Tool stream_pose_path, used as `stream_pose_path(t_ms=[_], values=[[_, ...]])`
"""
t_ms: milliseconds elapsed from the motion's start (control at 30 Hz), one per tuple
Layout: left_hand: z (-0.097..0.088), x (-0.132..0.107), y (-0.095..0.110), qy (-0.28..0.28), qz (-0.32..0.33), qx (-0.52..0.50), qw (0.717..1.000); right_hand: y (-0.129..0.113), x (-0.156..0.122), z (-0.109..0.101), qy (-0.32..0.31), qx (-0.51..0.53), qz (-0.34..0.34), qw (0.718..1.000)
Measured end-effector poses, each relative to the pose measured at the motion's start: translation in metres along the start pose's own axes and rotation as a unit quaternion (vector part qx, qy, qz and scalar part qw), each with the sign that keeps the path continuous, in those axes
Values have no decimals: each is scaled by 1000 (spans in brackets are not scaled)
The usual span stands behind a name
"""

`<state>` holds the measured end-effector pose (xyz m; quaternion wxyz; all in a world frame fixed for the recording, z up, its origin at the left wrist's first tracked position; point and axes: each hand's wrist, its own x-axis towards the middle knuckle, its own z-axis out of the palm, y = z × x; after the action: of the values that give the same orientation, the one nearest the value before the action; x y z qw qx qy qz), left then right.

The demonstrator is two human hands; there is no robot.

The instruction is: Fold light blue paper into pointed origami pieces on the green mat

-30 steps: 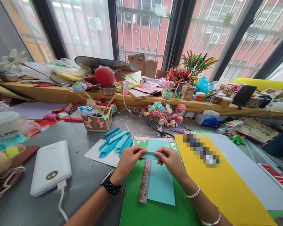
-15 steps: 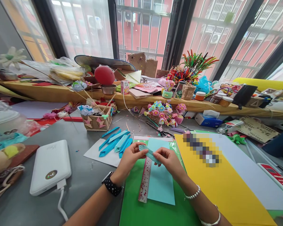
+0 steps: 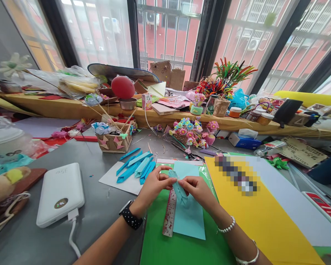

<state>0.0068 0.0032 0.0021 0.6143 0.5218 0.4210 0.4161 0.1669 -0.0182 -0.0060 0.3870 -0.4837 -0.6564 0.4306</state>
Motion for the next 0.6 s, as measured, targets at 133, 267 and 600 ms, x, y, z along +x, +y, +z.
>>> stream_pose_path(t_ms=[133,267,600], values=[[0,-1,2,1,-13,-4,1000,-1,0,0,-11,12,1,1000],[0,-1,3,-6,-32,3,999,-1,-1,-1,-29,55,20,998],[1,-1,0,-18,-49,4,999,-3,-1,1,-37,75,49,995]])
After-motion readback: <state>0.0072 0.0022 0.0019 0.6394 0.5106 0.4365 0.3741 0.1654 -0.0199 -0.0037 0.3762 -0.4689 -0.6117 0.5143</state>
